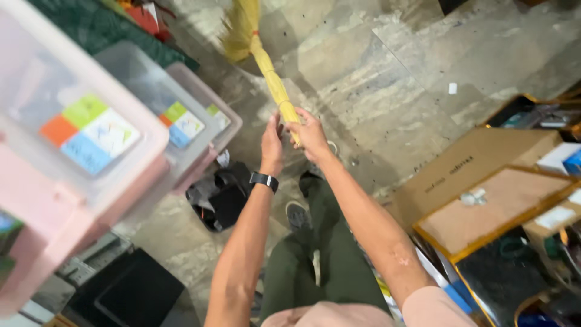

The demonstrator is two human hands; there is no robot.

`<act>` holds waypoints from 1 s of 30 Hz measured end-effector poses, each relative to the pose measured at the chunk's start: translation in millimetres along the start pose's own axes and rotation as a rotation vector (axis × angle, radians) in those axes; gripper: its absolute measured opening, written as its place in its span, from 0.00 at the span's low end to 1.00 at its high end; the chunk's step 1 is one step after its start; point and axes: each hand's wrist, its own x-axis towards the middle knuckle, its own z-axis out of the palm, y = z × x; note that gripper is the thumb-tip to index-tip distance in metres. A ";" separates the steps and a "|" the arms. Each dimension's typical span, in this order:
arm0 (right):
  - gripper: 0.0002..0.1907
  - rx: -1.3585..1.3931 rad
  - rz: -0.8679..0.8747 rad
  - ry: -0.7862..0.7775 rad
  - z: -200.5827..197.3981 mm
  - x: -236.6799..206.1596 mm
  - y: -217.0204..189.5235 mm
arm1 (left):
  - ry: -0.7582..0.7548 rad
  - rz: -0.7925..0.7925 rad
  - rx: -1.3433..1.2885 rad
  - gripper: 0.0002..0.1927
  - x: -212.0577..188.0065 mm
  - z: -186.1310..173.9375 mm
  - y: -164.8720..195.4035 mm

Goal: The person picks up a white charger and a coiled black cable from the workbench, places the coiled cable and charger into a black box, closes the box lid, and sets the box down. They then take a broom and sweep debris on the floor near the workbench.

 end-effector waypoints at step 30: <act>0.25 0.737 -0.071 0.554 -291.6 52.7 -167.5 | -0.533 -0.175 0.415 0.39 148.9 331.7 15.3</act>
